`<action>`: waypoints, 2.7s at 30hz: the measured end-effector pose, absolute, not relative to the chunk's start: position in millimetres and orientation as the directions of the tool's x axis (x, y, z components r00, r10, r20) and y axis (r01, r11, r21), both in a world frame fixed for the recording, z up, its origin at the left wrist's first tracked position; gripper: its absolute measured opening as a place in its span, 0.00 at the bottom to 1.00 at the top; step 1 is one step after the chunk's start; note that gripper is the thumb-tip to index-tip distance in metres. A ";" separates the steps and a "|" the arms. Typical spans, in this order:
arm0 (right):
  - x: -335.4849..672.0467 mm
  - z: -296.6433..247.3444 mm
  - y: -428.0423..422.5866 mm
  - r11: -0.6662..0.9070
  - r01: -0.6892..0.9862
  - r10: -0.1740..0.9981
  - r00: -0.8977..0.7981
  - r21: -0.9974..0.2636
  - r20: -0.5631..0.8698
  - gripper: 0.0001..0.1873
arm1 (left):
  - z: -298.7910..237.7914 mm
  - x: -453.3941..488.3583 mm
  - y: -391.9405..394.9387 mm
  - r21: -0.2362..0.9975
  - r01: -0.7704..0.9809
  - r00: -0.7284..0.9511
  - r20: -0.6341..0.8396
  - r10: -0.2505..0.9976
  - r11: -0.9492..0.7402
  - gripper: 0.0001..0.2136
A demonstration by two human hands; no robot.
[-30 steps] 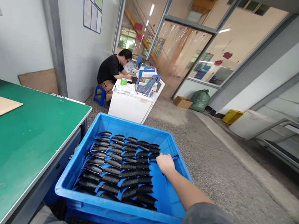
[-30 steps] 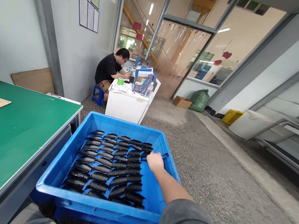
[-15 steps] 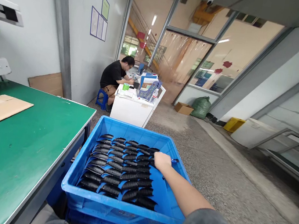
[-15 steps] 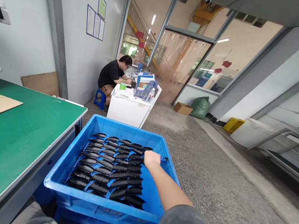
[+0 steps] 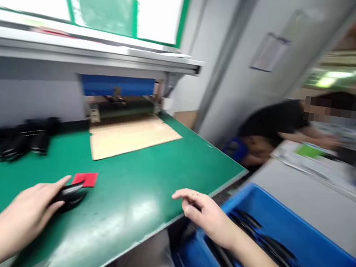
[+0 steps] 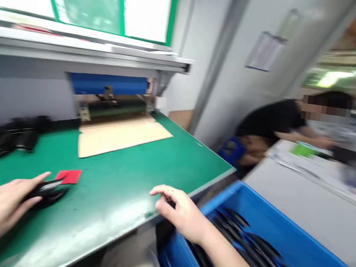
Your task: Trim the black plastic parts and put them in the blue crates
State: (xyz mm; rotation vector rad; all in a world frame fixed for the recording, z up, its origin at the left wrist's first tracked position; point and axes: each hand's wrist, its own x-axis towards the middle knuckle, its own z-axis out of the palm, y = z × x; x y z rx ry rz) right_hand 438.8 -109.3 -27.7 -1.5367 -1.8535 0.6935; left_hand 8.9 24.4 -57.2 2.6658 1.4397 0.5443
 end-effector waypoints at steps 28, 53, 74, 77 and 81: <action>187.1 -35.2 73.0 0.727 0.515 0.687 -0.555 -0.455 0.470 0.36 | -41.1 5.3 30.7 0.763 -0.630 0.009 -0.178 0.984 0.144 0.15; 177.6 -34.7 65.2 0.663 0.689 0.726 -0.497 -0.293 0.476 0.43 | -34.9 -10.9 20.4 0.785 -0.620 0.137 0.086 0.987 0.018 0.14; 186.2 -26.6 66.5 0.691 0.479 0.706 -0.606 -0.542 0.365 0.36 | -33.2 -10.7 20.1 0.818 -0.574 0.136 0.146 0.980 -0.042 0.13; 183.5 -22.6 65.6 0.651 0.442 0.752 -0.487 -0.616 0.444 0.36 | -28.5 -6.0 19.0 0.759 -0.651 0.100 0.066 0.993 0.015 0.12; 178.2 -22.3 60.0 0.647 0.429 0.761 -0.410 -0.630 0.503 0.37 | -27.8 -2.0 16.0 0.681 -0.726 0.097 -0.034 0.995 0.094 0.13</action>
